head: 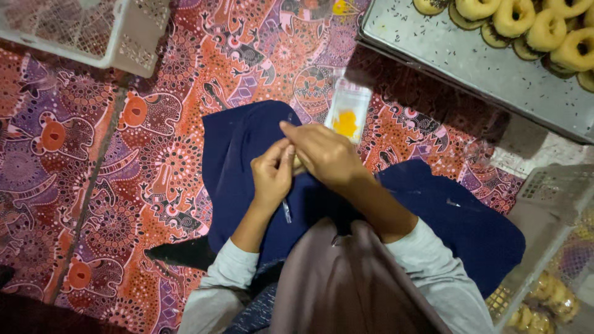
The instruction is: The person sits on a patterned mat and repeatedly picks up donuts from a metal tray. They place each donut into a small clear plastic bag, seal it, and then place the packaged donut into a white plastic basket. The process is repeated for multiple donuts.
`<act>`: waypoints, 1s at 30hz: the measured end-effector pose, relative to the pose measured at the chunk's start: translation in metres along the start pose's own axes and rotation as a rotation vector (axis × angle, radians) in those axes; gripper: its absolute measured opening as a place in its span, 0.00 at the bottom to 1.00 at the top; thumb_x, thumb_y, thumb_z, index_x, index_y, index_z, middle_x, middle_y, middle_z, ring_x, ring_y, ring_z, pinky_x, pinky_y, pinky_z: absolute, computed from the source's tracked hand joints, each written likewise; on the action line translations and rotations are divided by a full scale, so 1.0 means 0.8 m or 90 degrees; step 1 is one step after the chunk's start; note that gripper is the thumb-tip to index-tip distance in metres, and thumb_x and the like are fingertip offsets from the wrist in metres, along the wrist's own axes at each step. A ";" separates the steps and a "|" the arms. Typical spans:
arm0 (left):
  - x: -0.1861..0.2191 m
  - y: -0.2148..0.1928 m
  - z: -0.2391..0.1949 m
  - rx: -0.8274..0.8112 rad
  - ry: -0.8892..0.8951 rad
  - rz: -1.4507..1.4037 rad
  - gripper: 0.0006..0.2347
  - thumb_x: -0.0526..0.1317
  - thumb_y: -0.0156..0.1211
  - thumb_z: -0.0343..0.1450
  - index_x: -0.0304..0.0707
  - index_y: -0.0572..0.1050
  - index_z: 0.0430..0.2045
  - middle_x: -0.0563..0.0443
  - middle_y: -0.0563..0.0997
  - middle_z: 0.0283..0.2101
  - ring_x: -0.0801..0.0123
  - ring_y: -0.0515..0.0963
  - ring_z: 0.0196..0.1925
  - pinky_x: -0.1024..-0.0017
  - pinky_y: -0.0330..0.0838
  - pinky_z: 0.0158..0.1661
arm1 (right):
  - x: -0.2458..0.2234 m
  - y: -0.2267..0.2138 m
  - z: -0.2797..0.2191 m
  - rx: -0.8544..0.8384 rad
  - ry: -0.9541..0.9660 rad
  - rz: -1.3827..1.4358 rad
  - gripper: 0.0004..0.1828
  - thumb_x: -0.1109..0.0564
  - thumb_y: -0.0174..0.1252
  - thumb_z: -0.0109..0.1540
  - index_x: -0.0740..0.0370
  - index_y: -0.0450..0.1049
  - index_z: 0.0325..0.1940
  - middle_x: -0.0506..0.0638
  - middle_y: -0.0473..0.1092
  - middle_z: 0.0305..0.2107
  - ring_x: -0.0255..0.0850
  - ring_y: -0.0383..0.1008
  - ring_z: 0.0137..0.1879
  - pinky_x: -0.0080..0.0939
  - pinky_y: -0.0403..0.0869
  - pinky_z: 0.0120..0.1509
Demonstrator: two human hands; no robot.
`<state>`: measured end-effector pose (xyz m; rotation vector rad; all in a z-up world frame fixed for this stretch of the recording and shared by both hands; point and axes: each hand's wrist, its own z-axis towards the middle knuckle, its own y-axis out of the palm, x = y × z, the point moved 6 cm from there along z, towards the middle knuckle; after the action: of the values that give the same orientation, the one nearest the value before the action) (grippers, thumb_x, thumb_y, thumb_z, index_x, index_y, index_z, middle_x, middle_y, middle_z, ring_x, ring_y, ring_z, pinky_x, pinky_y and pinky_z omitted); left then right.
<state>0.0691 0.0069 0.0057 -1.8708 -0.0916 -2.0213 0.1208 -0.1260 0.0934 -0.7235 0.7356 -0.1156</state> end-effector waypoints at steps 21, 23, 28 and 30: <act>-0.085 -0.040 -0.010 -0.001 -0.286 -0.154 0.12 0.40 0.60 0.79 0.27 0.85 0.42 0.43 0.84 0.39 0.75 0.77 0.36 0.79 0.69 0.39 | 0.092 0.120 -0.118 -0.026 0.515 0.641 0.24 0.50 0.39 0.76 0.68 0.73 0.64 0.53 0.76 0.46 0.37 0.75 0.54 0.37 0.71 0.64; -0.068 -0.029 -0.008 -0.066 -0.215 -0.023 0.08 0.36 0.65 0.76 0.27 0.84 0.40 0.49 0.82 0.35 0.79 0.75 0.34 0.79 0.68 0.35 | 0.079 0.091 -0.094 0.030 0.454 0.554 0.21 0.53 0.41 0.76 0.68 0.75 0.60 0.53 0.76 0.42 0.38 0.76 0.49 0.36 0.74 0.58; -0.003 -0.031 -0.003 0.050 -0.030 -0.278 0.03 0.33 0.52 0.78 0.34 0.70 0.35 0.55 0.72 0.38 0.79 0.68 0.27 0.80 0.65 0.29 | 0.050 0.025 -0.053 0.169 0.303 0.144 0.11 0.59 0.53 0.72 0.66 0.77 0.40 0.56 0.72 0.35 0.45 0.74 0.41 0.41 0.72 0.46; 0.004 -0.030 -0.007 0.090 -0.036 -0.326 0.03 0.33 0.48 0.78 0.36 0.68 0.34 0.54 0.71 0.37 0.79 0.69 0.25 0.81 0.65 0.27 | 0.052 0.023 -0.050 0.152 0.334 0.146 0.12 0.60 0.56 0.70 0.68 0.72 0.33 0.58 0.68 0.30 0.48 0.70 0.35 0.45 0.69 0.42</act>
<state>0.0559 0.0269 0.0136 -1.9540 -0.7793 -2.2002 0.1232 -0.1489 0.0371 -0.3744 1.2758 -0.1837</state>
